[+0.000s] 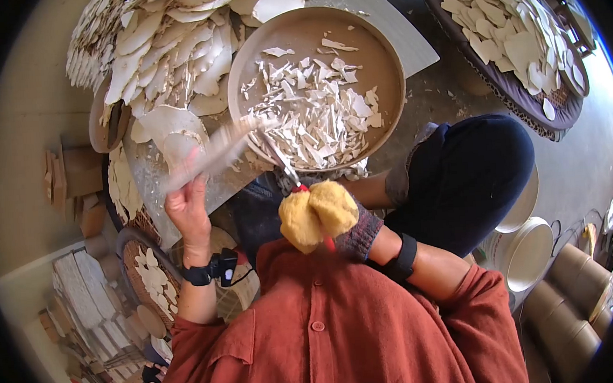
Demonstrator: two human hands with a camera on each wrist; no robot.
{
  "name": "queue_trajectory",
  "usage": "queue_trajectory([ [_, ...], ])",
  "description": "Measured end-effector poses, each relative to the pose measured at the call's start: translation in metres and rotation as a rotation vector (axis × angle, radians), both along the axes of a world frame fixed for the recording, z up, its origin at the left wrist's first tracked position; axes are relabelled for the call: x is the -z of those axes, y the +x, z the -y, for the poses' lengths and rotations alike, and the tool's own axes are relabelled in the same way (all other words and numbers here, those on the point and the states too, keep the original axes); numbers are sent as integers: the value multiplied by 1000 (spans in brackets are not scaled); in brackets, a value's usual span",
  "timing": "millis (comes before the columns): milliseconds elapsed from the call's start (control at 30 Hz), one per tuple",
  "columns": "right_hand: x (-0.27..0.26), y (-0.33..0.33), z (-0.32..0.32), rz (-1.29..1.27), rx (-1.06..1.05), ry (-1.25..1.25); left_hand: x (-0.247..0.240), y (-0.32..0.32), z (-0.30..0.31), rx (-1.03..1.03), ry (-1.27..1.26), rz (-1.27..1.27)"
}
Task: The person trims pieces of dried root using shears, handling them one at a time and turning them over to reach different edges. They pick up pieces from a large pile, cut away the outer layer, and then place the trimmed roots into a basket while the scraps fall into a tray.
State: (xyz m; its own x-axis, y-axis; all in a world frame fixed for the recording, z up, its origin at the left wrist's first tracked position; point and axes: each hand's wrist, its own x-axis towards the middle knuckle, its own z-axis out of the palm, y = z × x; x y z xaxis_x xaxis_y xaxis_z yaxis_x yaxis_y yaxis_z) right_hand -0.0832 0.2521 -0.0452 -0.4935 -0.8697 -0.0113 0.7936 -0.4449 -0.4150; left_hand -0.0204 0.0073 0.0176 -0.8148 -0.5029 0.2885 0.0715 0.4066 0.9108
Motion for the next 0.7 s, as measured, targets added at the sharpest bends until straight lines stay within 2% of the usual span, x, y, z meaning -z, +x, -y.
queue_trajectory([
  [67, 50, 8, -8, -702, 139, 438, 2, 6, -6, 17, 242, 102],
  [100, 75, 12, -12, -999, 202, 677, -1, 4, -10, -6, 434, 72],
  [200, 75, 13, -12, -607, 183, 699, -6, 1, -12, -15, 840, 85],
  [233, 75, 13, -12, -515, 142, 766, -7, 0, -13, -19, 861, 84],
  [300, 68, 9, -14, -503, 118, 660, -3, -1, -11, -42, 852, 97],
  [367, 34, 6, -8, -361, 71, 408, -1, -1, -12, -60, 835, 88],
  [400, 26, 8, -7, -143, 11, 326, 0, -1, -14, -69, 823, 73],
  [500, 15, 0, -9, -1321, 32, 609, -1, 0, -22, -65, 788, 61],
  [600, 2, 0, -4, -813, -35, 526, -4, -1, -31, -56, 760, 58],
  [700, 16, 3, -4, -452, -109, 477, -3, 0, -35, -50, 752, 63],
])
